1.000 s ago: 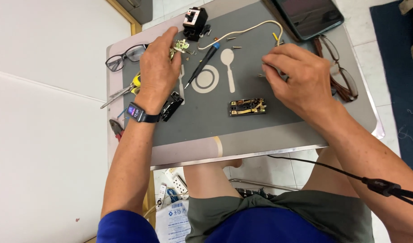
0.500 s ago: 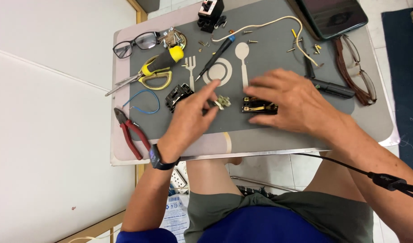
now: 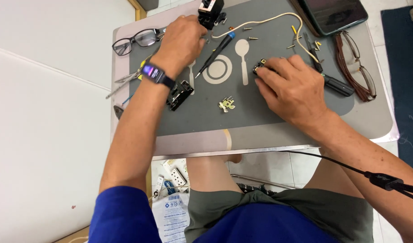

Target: Disassembling a small electronic component to remove and inspect internal metal contacts and plastic parts.

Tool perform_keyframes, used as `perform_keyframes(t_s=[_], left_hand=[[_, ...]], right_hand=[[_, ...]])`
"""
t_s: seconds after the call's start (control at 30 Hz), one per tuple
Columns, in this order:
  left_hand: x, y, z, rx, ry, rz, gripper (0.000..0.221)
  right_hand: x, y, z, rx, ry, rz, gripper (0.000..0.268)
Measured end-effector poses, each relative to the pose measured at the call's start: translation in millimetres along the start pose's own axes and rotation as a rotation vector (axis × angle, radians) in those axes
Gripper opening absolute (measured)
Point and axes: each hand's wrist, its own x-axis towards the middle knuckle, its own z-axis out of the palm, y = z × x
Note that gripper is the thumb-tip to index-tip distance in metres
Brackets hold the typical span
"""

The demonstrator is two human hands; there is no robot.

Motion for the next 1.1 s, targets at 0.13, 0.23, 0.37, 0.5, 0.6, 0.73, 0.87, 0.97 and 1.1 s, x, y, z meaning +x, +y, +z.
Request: perform_keyframes(t_s=[0.13, 0.23, 0.37, 0.5, 0.6, 0.73, 0.87, 0.97, 1.1], left_hand=[[25, -6, 13, 0.121, -0.167, -0.022, 0.017], [28, -6, 10, 0.118, -0.254, -0.036, 0.025], [34, 2, 15, 0.317, -0.29, 0.117, 0.023], [57, -11, 39, 0.279, -0.261, 0.143, 0.02], [48, -1, 39, 0.324, -0.147, 0.139, 0.016], [22, 10, 21, 0.335, -0.031, 0.056, 0.022], [-61, 55, -31, 0.178, 0.314, 0.077, 0.017], [-119, 83, -22, -0.075, 0.217, 0.006, 0.022], [-155, 112, 14, -0.122, 0.358, -0.052, 0.008]], right_hand=[[-3, 2, -4, 0.146, 0.021, -0.007, 0.007], [3, -2, -7, 0.179, 0.068, -0.022, 0.008], [6, -8, -8, 0.182, 0.077, -0.08, 0.008], [-4, -21, 12, 0.407, -0.14, -0.078, 0.015], [3, -25, 15, 0.521, -0.545, 0.095, 0.061], [13, -21, 24, 0.542, -0.712, 0.106, 0.053], [10, -16, 26, 0.65, -0.641, 0.11, 0.024], [2, -13, 22, 0.696, -0.549, 0.169, 0.01], [-8, -11, 20, 0.624, -0.465, 0.169, 0.005]])
